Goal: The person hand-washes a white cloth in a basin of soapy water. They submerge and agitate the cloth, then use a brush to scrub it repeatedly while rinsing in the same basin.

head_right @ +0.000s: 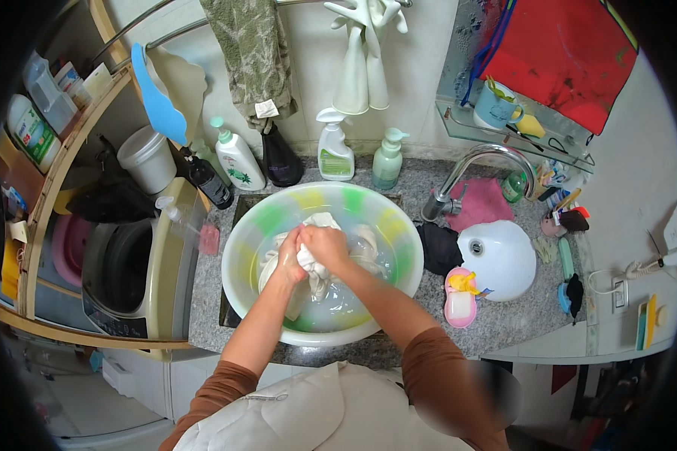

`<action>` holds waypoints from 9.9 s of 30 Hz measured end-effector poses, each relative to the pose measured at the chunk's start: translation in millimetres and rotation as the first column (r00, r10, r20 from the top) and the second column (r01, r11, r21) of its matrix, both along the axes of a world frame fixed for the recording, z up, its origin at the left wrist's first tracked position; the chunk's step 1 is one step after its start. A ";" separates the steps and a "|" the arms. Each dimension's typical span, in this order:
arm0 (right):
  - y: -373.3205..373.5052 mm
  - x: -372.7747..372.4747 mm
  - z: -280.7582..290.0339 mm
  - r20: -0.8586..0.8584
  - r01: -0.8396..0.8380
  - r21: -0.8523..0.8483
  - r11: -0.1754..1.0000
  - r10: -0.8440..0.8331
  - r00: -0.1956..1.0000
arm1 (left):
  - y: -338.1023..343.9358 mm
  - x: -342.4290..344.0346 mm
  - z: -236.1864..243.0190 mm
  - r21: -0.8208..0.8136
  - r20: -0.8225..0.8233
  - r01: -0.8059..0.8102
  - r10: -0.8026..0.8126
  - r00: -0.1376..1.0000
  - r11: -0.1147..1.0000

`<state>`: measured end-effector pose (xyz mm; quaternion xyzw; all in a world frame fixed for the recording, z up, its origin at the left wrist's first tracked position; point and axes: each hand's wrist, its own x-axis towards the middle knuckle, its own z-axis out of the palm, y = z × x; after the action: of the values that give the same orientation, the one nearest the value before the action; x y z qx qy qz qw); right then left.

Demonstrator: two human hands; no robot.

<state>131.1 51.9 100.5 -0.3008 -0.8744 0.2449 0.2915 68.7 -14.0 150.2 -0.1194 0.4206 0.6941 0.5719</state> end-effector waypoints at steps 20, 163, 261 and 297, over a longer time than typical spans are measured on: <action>10.4 38.9 51.3 -0.285 -0.504 -0.782 0.367 0.508 0.813 | -0.8 -26.5 -44.5 0.022 -0.398 -0.112 0.111 0.910 0.994; -31.2 23.6 19.4 0.441 -0.065 0.010 0.998 0.054 0.896 | 5.1 -28.1 -85.9 0.014 -0.331 0.082 -0.073 0.941 0.997; -7.0 11.7 28.4 0.503 -0.091 -0.226 0.970 0.196 0.842 | 3.8 -34.7 -96.3 0.176 -0.208 0.100 -0.063 0.976 0.979; -15.0 12.6 36.5 0.399 -0.042 -0.555 0.831 0.311 0.863 | 8.2 -29.0 -117.3 0.055 -0.258 -0.049 0.062 0.964 0.997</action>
<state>143.7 36.9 137.0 -0.3349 -0.8413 0.4213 -0.0499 39.7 -5.8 32.9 -0.0255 0.4716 0.7295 0.4948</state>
